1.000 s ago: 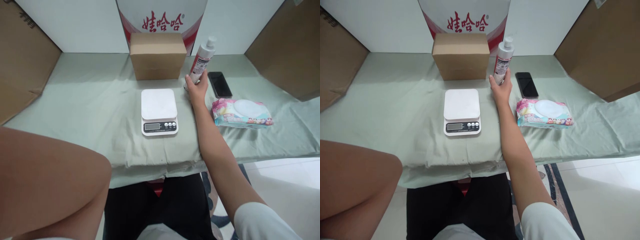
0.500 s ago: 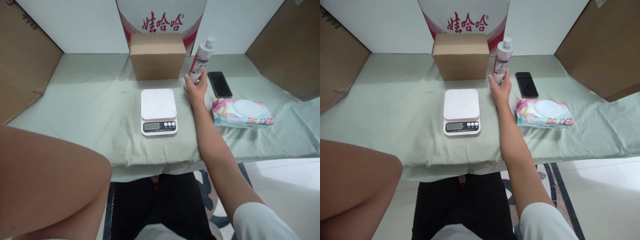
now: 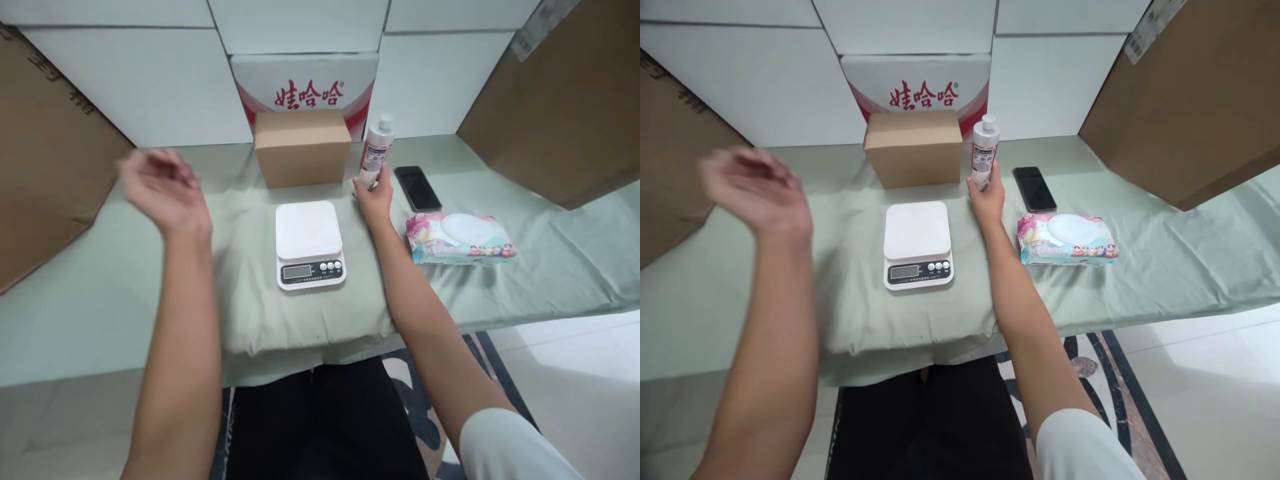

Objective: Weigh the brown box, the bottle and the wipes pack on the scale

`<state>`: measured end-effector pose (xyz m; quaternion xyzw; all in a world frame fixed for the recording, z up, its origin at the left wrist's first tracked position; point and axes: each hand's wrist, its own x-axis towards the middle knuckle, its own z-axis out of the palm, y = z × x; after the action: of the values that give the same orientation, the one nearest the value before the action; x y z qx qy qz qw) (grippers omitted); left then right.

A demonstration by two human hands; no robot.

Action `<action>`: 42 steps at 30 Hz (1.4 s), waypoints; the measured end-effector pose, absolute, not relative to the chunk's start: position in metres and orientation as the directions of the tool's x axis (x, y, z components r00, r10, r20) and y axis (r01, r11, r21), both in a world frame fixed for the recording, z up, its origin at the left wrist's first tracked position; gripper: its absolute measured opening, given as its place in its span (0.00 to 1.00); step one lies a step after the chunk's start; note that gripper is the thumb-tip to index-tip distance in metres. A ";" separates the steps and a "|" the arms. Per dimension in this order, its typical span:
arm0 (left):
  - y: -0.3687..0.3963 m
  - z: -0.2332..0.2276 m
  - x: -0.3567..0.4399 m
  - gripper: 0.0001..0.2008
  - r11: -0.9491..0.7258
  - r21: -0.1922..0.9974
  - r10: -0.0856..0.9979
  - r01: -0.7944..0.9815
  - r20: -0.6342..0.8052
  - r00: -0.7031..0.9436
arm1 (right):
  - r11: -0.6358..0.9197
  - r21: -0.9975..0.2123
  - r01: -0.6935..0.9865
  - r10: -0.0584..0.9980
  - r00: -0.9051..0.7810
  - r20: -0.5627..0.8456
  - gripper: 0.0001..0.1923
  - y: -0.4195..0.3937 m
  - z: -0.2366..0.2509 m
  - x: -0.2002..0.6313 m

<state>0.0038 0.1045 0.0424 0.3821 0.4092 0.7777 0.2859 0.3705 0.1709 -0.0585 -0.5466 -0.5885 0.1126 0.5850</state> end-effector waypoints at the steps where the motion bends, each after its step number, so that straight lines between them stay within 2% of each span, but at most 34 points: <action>1: 0.111 0.031 0.004 0.25 -0.445 0.873 0.785 -0.200 0.273 -0.555 | 0.380 -0.772 0.510 0.773 0.284 0.568 0.34 0.171 -0.059 0.371; 3: 0.123 0.006 0.007 0.31 -0.328 0.899 0.820 -0.292 0.117 -0.561 | 0.384 -0.778 0.498 0.772 0.289 0.566 0.35 0.172 -0.061 0.372; 5: 0.129 -0.011 0.014 0.34 -0.301 0.913 0.819 -0.274 0.101 -0.564 | 0.381 -0.786 0.487 0.773 0.298 0.559 0.37 0.175 -0.063 0.372; 8: 0.120 -0.014 0.029 0.33 -0.411 0.892 0.800 -0.187 0.255 -0.543 | 0.347 -0.791 0.504 0.747 0.361 0.558 0.47 0.172 -0.055 0.368; 11: 0.087 0.005 0.060 0.30 -0.570 0.822 0.727 -0.008 0.499 -0.472 | 0.355 -0.768 0.533 0.696 0.398 0.598 0.53 0.135 -0.024 0.358; 13: 0.056 0.020 0.093 0.27 -0.643 0.758 0.695 0.113 0.639 -0.331 | 0.417 -0.736 0.533 0.675 0.360 0.644 0.48 0.085 0.008 0.356; 15: 0.026 0.033 0.136 0.26 -0.660 0.742 0.738 0.117 0.670 -0.082 | 0.450 -0.715 0.535 0.641 0.364 0.676 0.38 0.025 0.036 0.366; 18: -0.001 0.044 0.208 0.21 -0.583 0.812 0.785 0.032 0.553 0.281 | 0.402 -0.714 0.572 0.474 0.538 0.698 0.20 -0.050 0.052 0.415; 19: -0.003 0.045 0.231 0.16 -0.537 0.842 0.797 0.052 0.486 0.358 | 0.375 -0.720 0.584 0.439 0.573 0.693 0.18 -0.063 0.049 0.440; 20: -0.001 0.045 0.252 0.16 -0.496 0.864 0.805 0.085 0.421 0.418 | 0.338 -0.751 0.567 0.466 0.593 0.657 0.17 -0.070 0.042 0.466; 22: 0.007 0.039 0.284 0.39 -0.423 0.887 0.802 0.183 0.273 0.532 | 0.262 -0.848 0.461 0.543 0.656 0.524 0.16 -0.067 0.023 0.515; 24: 0.019 0.026 0.305 0.60 -0.364 0.895 0.777 0.260 0.138 0.614 | 0.151 -0.948 0.279 0.676 0.671 0.305 0.17 -0.051 0.003 0.550; 25: 0.023 0.019 0.311 0.65 -0.341 0.897 0.767 0.281 0.093 0.635 | 0.124 -0.970 0.207 0.717 0.657 0.232 0.19 -0.042 -0.005 0.560; 27: 0.028 0.003 0.319 0.68 -0.316 0.905 0.771 0.285 0.070 0.633 | 0.124 -0.990 0.064 0.766 0.628 0.137 0.24 -0.028 -0.015 0.565; 30: 0.029 -0.011 0.322 0.65 -0.330 0.912 0.796 0.246 0.128 0.592 | 0.168 -0.980 -0.105 0.787 0.613 0.069 0.25 -0.019 -0.016 0.554; 33: 0.025 -0.004 0.318 0.61 -0.362 0.896 0.788 0.258 0.146 0.598 | 0.180 -0.973 -0.146 0.784 0.619 0.052 0.24 -0.021 -0.008 0.539; 35: 0.023 0.011 0.305 0.58 -0.401 0.872 0.781 0.281 0.166 0.602 | 0.205 -0.970 -0.128 0.779 0.622 0.082 0.23 -0.023 0.000 0.527; 37: 0.023 0.030 0.280 0.56 -0.482 0.833 0.769 0.273 0.252 0.587 | 0.253 -0.964 -0.076 0.783 0.601 0.158 0.23 -0.019 0.011 0.509; 40: 0.029 0.052 0.218 0.55 -0.602 0.761 0.742 0.240 0.423 0.520 | 0.366 -0.930 0.021 0.818 0.469 0.333 0.25 0.000 0.027 0.463; 42: 0.037 0.059 0.169 0.56 -0.612 0.752 0.756 0.246 0.466 0.460 | 0.451 -0.889 0.083 0.822 0.349 0.450 0.26 0.018 0.033 0.420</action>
<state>0.1686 0.0368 0.0592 0.7968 0.3143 0.4138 0.3085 0.4199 0.0177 0.0334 -0.4496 -0.5032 0.2691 0.6872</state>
